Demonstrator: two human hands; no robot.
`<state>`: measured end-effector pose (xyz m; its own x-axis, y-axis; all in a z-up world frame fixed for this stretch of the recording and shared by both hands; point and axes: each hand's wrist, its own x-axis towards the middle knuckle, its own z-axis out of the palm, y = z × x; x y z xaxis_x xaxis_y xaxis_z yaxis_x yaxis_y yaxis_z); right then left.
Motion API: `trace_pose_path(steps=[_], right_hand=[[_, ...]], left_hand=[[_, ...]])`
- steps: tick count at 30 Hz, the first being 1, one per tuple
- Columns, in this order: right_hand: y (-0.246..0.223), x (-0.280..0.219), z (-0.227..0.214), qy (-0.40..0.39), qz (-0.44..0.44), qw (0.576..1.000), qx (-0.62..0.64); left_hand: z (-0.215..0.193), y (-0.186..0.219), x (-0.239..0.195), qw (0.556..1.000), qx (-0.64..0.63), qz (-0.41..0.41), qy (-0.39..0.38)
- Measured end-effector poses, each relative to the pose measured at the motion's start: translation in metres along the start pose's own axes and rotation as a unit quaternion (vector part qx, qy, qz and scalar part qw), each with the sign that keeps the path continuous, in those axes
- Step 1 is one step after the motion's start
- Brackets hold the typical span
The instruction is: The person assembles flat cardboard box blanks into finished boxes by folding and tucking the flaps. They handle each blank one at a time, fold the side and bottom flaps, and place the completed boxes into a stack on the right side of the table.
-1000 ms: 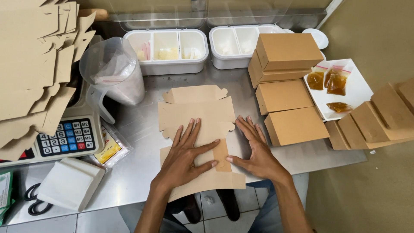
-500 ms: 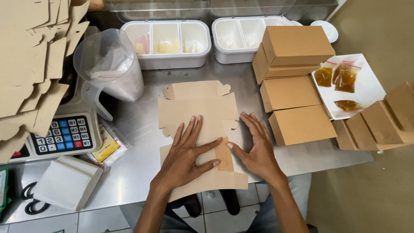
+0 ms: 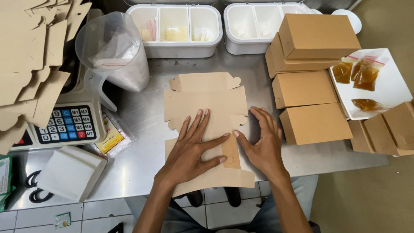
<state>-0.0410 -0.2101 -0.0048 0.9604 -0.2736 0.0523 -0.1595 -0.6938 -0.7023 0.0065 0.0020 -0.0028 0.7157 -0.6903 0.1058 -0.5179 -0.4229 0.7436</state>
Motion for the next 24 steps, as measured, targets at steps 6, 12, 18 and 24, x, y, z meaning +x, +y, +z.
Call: trace_pose_path(steps=[6,12,18,24], right_hand=[[0.006,0.005,0.006,0.018,-0.016,1.000,-0.016],[0.010,0.004,0.007,0.020,-0.023,0.999,-0.025],[0.009,-0.001,-0.002,-0.030,-0.067,0.997,-0.007],[0.031,-0.007,-0.025,-0.164,-0.153,0.972,0.070]], left_hand=[[-0.001,0.002,0.000,1.000,0.000,-0.007,-0.004],[0.000,0.002,-0.001,1.000,0.013,-0.010,-0.010],[0.001,0.003,-0.002,1.000,0.014,-0.013,-0.010],[-0.001,0.007,-0.004,0.999,0.019,-0.022,-0.019]])
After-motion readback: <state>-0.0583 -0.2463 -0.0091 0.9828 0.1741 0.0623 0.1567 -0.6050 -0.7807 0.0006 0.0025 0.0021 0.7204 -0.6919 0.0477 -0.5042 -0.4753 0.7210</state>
